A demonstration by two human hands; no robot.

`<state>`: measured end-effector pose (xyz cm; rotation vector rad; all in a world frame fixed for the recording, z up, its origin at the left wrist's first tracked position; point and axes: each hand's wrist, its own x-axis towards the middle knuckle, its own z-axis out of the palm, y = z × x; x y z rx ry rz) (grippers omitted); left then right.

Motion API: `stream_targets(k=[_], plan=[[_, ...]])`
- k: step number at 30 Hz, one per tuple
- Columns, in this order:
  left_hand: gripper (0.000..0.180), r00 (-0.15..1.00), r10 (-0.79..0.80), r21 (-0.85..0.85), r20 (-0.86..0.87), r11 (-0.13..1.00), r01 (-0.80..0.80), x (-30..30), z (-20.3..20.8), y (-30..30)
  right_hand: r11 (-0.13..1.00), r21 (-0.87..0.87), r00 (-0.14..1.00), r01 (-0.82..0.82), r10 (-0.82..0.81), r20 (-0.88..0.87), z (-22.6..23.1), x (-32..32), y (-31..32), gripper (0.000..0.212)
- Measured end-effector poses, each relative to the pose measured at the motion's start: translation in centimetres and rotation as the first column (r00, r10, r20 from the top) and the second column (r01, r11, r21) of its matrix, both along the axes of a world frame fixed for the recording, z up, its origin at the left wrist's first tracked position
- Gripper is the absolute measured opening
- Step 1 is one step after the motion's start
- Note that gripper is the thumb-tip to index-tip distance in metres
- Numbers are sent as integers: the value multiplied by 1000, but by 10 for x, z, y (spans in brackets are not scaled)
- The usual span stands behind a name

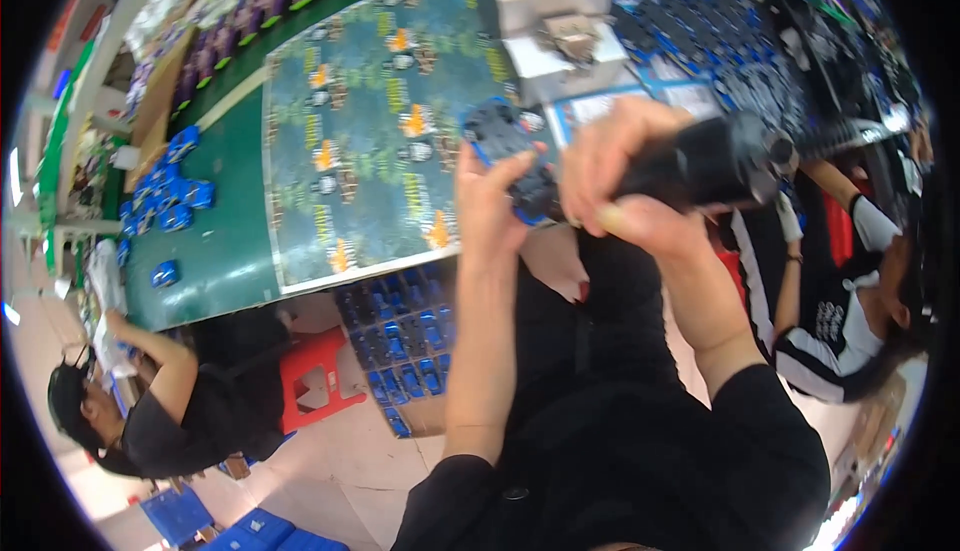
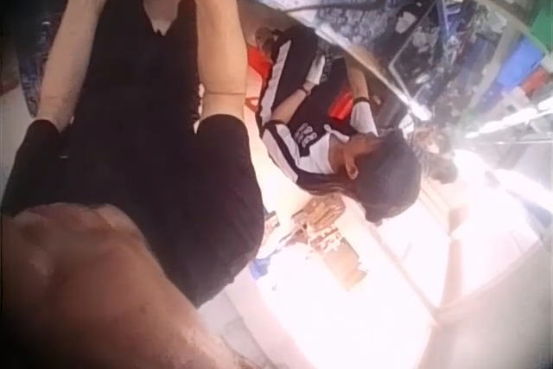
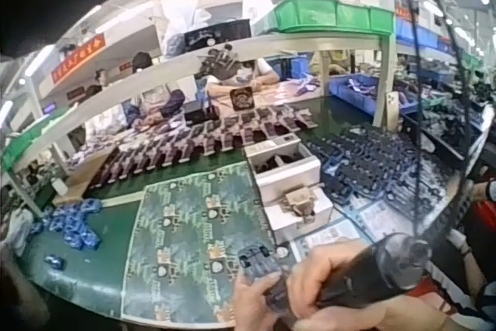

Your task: The person assembles toy cars by attaching the body to the chassis with screws using an electric screwdriver.

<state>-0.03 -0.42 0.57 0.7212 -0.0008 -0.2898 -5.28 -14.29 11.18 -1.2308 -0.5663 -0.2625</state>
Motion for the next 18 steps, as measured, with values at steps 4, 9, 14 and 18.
stream_targets(k=[4,9,14,18], plan=[[57,998,-30,-8,-59,1000,29,-4,0,-1,992,123,1000,-1,2,-7,0,0,9,30],[55,997,-17,1,-74,1000,17,-7,10,0,988,153,991,-5,26,-130,8,-6,7,28],[43,997,-10,39,-71,999,13,-11,11,4,987,158,998,18,-8,-64,0,-5,10,33],[36,998,-8,20,-58,1000,10,-11,8,0,990,140,999,12,-7,-34,1,-8,6,33]])
